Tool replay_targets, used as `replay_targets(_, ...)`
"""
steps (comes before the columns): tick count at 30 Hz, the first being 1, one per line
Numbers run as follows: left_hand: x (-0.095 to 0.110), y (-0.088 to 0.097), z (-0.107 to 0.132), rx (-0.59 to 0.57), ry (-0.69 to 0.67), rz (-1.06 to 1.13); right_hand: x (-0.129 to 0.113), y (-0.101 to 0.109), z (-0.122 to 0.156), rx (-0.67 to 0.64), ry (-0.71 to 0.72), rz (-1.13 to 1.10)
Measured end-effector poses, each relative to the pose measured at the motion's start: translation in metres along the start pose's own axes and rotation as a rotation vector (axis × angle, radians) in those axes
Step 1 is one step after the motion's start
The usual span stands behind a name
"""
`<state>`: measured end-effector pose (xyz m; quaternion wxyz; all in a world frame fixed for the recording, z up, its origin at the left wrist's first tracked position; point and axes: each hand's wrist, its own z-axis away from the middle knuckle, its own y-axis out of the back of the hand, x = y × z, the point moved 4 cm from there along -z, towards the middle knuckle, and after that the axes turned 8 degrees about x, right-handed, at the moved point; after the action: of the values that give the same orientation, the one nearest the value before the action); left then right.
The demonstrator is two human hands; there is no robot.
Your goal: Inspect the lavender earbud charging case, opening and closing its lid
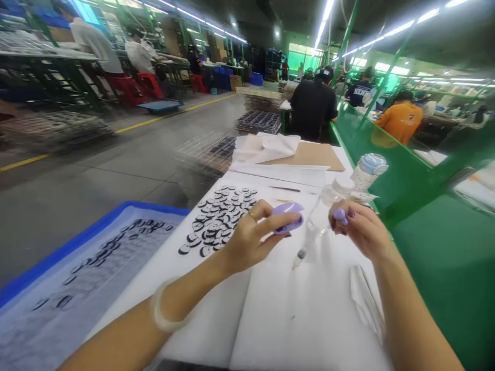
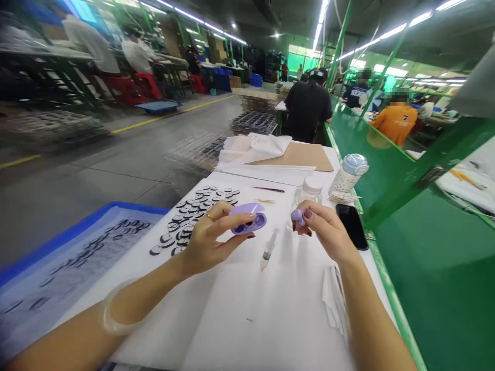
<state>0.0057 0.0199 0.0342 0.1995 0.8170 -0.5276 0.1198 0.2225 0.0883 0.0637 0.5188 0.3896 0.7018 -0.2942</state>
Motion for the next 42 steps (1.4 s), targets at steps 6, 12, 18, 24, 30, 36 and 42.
replay_targets(6,0.017,-0.005,-0.002,0.057,-0.215,-0.162,-0.029,-0.032,0.016,0.107,0.225,0.430)
replay_targets(12,0.029,-0.002,-0.002,0.103,-0.245,-0.148,-0.042,-0.060,0.032,0.236,0.424,0.838)
replay_targets(18,0.036,-0.003,-0.004,0.110,-0.288,-0.133,-0.042,-0.071,0.034,0.319,0.526,1.007)
replay_targets(24,0.036,0.001,-0.006,0.151,-0.270,-0.142,-0.047,-0.064,0.033,0.350,0.517,0.876)
replay_targets(30,0.039,0.005,-0.008,0.141,-0.260,-0.132,-0.049,-0.062,0.034,0.335,0.543,0.731)
replay_targets(36,0.041,0.004,-0.008,0.183,-0.286,-0.104,-0.047,-0.069,0.033,0.206,0.604,0.739)
replay_targets(42,0.039,0.002,-0.007,0.200,-0.290,-0.086,-0.048,-0.069,0.032,0.207,0.614,0.767)
